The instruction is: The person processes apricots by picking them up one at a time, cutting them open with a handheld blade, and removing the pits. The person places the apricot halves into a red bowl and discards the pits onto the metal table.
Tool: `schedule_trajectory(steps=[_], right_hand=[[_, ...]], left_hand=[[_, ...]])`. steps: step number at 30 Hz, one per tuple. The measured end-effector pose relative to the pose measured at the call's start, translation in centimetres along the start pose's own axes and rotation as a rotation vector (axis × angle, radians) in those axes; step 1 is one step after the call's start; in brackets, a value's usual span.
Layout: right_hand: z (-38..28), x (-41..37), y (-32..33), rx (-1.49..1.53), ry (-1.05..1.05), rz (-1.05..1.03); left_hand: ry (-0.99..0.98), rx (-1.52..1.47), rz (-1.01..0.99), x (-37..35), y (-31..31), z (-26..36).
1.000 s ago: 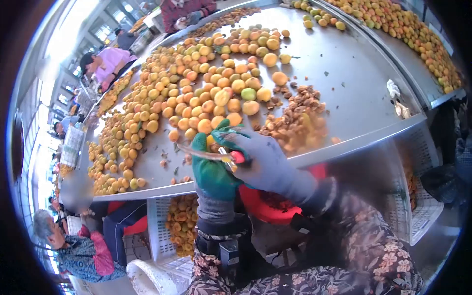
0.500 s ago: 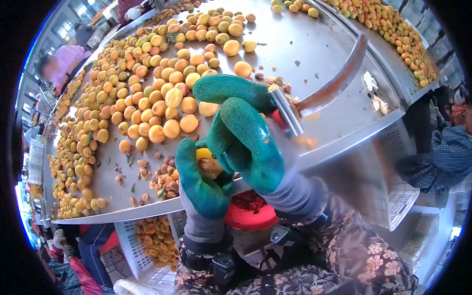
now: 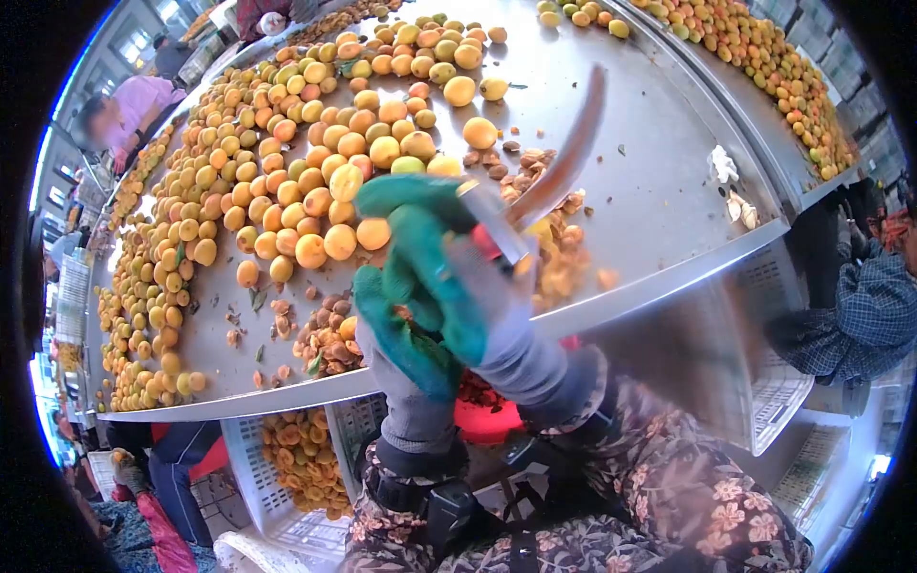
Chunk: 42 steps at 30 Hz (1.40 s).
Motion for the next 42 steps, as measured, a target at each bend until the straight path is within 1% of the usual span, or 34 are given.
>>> schedule_trajectory(steps=[1, 2, 3, 4, 6, 7, 8, 10, 11, 12, 13, 15, 16, 18, 19, 20, 22, 23, 24, 26, 27, 29, 30, 32, 33, 34, 35, 36, 37, 38, 39, 41, 42], right_hand=[[0.9, -0.2, -0.5, 0.401, -0.193, -0.039], [1.5, -0.5, -1.3, 0.802, -0.385, -0.076], [1.1, 0.7, -0.9, 0.587, -0.316, -0.026], [2.3, 1.6, -0.9, 0.588, -0.314, -0.021], [0.6, 1.2, -0.2, -0.203, 0.683, 0.160], [1.6, 0.6, -0.2, -0.036, 0.504, 0.012], [2.0, 0.2, 0.4, -0.037, 0.500, 0.013], [5.1, 0.3, -0.9, 0.820, -0.280, -0.346], [5.1, 0.0, -1.1, 0.821, -0.279, -0.346], [3.8, 0.4, -1.4, 0.572, -0.181, -0.260], [2.2, 0.7, -1.7, 0.323, -0.085, -0.176], [-0.2, 0.6, -1.8, -0.178, 0.100, 0.005], [-0.2, 0.6, -1.5, -0.179, 0.098, 0.007], [1.4, 1.2, -1.5, 0.551, -0.187, -0.205], [1.9, 1.2, -1.8, 0.914, -0.332, -0.311], [2.3, 1.1, -1.5, 0.910, -0.333, -0.309], [3.0, 1.1, -0.7, 0.288, -0.240, -0.250], [2.7, 1.0, -0.6, 0.272, -0.167, -0.199], [3.0, 1.0, -0.3, 0.274, -0.166, -0.201], [4.8, 0.5, -0.3, 0.342, -0.415, -0.313], [4.8, 0.6, -0.5, 0.341, -0.417, -0.316], [4.1, 0.9, -0.8, 0.610, -0.347, -0.241], [4.3, 1.0, -0.8, 0.608, -0.353, -0.242], [4.6, 1.4, -1.1, 0.754, -0.399, -0.294], [4.0, 1.3, -1.1, 0.705, -0.271, -0.272], [4.0, 1.4, -0.9, 0.705, -0.278, -0.272], [4.0, 1.6, -1.0, 0.819, -0.312, -0.335], [3.9, 1.9, -1.0, 0.934, -0.341, -0.397], [3.6, 2.0, -1.1, 1.048, -0.370, -0.460], [3.5, 1.9, -1.4, 1.047, -0.370, -0.462], [3.0, 1.9, -1.8, 0.893, -0.286, -0.449], [1.9, 1.7, -2.5, 0.583, -0.121, -0.414], [0.6, 1.7, -2.6, 0.414, 0.123, -0.439]], left_hand=[[-0.002, 0.003, -0.002, -0.3, -0.3, -0.3], [0.285, -0.275, 0.002, -1.1, -1.0, -2.1], [0.571, -0.554, 0.004, -2.0, -1.9, -3.5], [0.568, -0.553, -0.001, -1.5, -1.4, -3.2], [0.082, -0.056, -0.118, 0.6, 0.1, -0.4], [0.086, -0.057, -0.120, 0.5, 0.1, -0.4], [0.148, -0.133, -0.134, 0.4, -0.1, -0.8], [0.265, -0.282, -0.160, 0.3, -0.5, -1.6], [0.324, -0.356, -0.171, 0.2, -0.8, -2.1], [0.384, -0.429, -0.176, 0.2, -1.1, -2.6], [0.387, -0.426, -0.170, 0.3, -1.6, -2.7], [0.144, -0.132, 0.134, 0.4, -0.9, -1.7], [0.144, -0.132, 0.132, 0.1, -1.2, -2.0], [0.092, -0.311, 0.080, -0.1, -2.2, -2.5], [0.035, -0.242, -0.055, 1.8, -1.3, -0.5], [0.036, -0.246, -0.055, 2.0, -1.2, -0.4], [0.088, -0.463, -0.090, 2.2, -1.3, -0.5], [0.006, -0.319, -0.137, 2.4, -0.9, -0.2], [0.007, -0.317, -0.135, 2.5, -0.7, -0.1], [0.119, -0.390, -0.222, 2.4, -0.9, -0.4], [0.121, -0.390, -0.220, 2.4, -1.1, -0.9], [-0.272, -0.267, -0.147, 2.2, -1.1, -0.5], [-0.266, -0.268, -0.148, 2.0, -1.1, -1.0], [-0.218, -0.218, -0.206, 1.7, -1.3, -1.8], [-0.213, -0.217, -0.205, 1.5, -1.2, -1.9], [-0.130, -0.230, -0.223, 1.2, -1.1, -2.1], [-0.049, -0.242, -0.237, 1.1, -1.1, -2.4], [-0.049, -0.241, -0.235, 1.4, -0.9, -2.2], [-0.022, -0.341, -0.260, 1.8, -1.0, -2.0], [0.005, -0.442, -0.283, 2.1, -1.2, -1.9], [0.007, -0.444, -0.278, 1.8, -1.7, -1.9], [-0.066, -0.401, -0.145, -0.2, -3.2, -2.9], [0.272, 0.241, -0.203, -7.0, -8.7, -13.1]])
Point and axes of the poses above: each hand's wrist, its own x-axis towards the middle knuckle, its own y-axis out of the back of the hand, z = x × y, the point moved 5 cm from there along x, towards the middle knuckle, and after that the axes turned 4 degrees about -y, right-handed, at the moved point
